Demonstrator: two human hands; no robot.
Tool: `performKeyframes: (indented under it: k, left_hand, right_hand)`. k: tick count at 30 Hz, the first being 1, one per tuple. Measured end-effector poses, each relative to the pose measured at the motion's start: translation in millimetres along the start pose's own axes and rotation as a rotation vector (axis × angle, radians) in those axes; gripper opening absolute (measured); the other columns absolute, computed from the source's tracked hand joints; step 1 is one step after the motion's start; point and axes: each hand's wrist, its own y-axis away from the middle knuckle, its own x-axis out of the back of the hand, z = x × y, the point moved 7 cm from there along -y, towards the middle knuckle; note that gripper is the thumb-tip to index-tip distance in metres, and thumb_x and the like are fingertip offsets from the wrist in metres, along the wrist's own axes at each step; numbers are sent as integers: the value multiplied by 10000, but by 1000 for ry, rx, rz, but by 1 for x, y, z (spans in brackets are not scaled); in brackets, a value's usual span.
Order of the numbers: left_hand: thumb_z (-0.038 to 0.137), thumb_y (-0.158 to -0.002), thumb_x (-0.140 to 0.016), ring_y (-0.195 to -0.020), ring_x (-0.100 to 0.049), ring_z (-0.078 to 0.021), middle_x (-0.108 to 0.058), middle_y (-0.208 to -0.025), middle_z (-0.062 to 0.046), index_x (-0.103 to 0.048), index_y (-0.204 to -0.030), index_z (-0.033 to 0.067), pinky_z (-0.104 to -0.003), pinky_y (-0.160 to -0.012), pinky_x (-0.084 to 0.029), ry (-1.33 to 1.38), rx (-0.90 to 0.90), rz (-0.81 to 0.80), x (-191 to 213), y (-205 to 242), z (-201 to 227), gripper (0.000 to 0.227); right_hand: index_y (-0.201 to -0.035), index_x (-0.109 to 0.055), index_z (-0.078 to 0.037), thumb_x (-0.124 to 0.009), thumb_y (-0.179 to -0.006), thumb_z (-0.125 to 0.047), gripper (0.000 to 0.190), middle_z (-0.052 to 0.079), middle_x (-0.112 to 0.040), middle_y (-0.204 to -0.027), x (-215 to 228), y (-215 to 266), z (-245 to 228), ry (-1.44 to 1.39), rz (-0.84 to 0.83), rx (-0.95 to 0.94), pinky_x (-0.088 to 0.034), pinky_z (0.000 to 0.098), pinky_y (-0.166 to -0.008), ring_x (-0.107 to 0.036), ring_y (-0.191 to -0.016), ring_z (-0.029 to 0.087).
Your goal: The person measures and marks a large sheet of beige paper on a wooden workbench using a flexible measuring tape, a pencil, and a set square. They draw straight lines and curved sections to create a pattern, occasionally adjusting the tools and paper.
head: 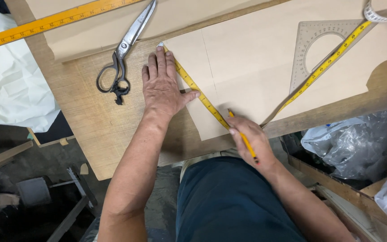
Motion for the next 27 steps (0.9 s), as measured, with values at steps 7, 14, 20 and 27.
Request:
performKeyframes:
  k: [7, 14, 20, 27]
  left_hand:
    - [824, -761, -690, -1549, -100, -420, -60, -1697, -260, -163, -1628, -15, -573, -1246, -134, -10, 7, 5, -1, 0, 1, 1317]
    - [817, -755, -707, -1547, -122, -430, -89, -1690, -275, -177, -1622, -21, -579, -1245, -122, -6, 0, 44, 1, 3, 2, 1317]
    - [719, -803, -760, -1521, -204, -446, -168, -1673, -272, -224, -1615, -1, -576, -1249, -154, -25, -35, 141, 17, 17, 13, 1211]
    - [633, -787, -787, -1427, -372, -384, -410, -1524, -185, -447, -1469, 80, -514, -1193, -298, 6, -120, 401, -20, 19, 10, 942]
  right_hand:
    - [-1312, -640, -110, -623, -1000, -87, 313, 125, -667, -1191, -30, 25, 45, 425, -17, 86, -597, 411, -876, -713, -1008, 327]
    - [-1348, -587, -87, -598, -1018, -65, 331, 144, -608, -1195, -31, 18, 37, 471, -59, 48, -631, 435, -816, -721, -968, 364]
    - [-1372, -570, -117, -591, -1025, -123, 347, 128, -594, -1193, -37, 17, 38, 584, -25, 95, -610, 453, -788, -714, -933, 370]
    - [-1375, -547, -135, -600, -1003, -190, 379, 96, -569, -1200, -39, 20, 43, 722, 10, 154, -572, 433, -797, -699, -961, 320]
